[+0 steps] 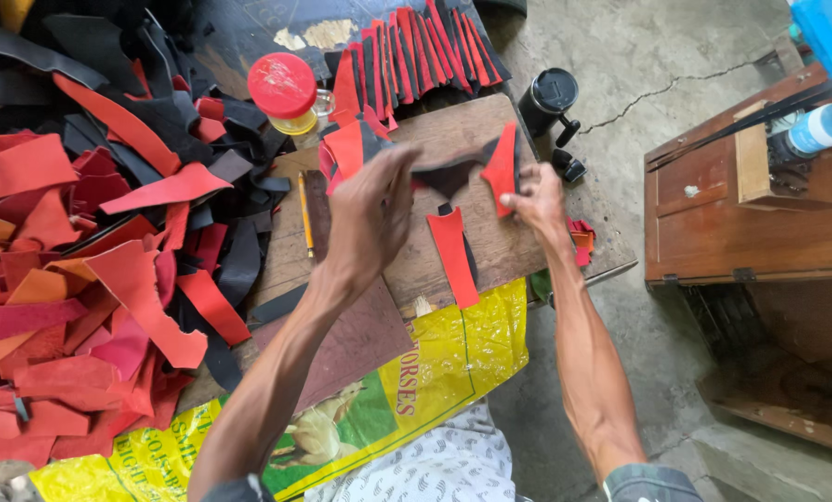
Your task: The person repeatedly picks up red and black leather pieces, aligns them, and presses them together by hand. They handle the pieces one at a time, occasionally turning them over and stacking the assembled pairs on the table.
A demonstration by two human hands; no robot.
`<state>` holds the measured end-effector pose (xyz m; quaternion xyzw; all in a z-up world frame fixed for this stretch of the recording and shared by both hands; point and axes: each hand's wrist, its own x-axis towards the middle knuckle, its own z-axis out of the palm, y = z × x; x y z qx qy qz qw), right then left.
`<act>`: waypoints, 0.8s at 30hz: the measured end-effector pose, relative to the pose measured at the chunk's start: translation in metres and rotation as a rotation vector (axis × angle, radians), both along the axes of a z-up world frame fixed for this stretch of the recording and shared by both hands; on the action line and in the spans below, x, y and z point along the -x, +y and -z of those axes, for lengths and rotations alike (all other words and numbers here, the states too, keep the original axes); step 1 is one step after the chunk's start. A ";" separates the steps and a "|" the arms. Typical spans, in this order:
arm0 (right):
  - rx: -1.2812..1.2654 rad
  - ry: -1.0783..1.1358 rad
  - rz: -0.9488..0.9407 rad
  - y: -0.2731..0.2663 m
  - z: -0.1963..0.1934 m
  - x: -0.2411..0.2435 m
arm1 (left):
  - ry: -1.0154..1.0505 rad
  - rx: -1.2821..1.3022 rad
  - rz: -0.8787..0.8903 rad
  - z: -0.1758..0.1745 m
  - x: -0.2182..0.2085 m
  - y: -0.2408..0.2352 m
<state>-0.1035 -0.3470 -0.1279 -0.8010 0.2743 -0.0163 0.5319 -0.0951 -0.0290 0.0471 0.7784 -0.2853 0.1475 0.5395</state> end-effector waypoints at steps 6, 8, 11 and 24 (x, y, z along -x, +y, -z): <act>0.347 0.064 -0.165 0.035 -0.050 0.081 | 0.610 0.165 0.152 0.022 0.050 0.066; 0.673 -0.166 -0.220 0.052 -0.073 0.100 | 0.664 0.187 0.217 0.031 0.050 0.081; 0.311 -0.255 -0.167 0.082 -0.103 0.121 | 0.635 0.167 0.236 0.043 0.054 0.091; -0.537 -0.230 -0.344 0.246 -0.102 0.173 | 0.889 0.634 -0.045 0.096 0.144 0.091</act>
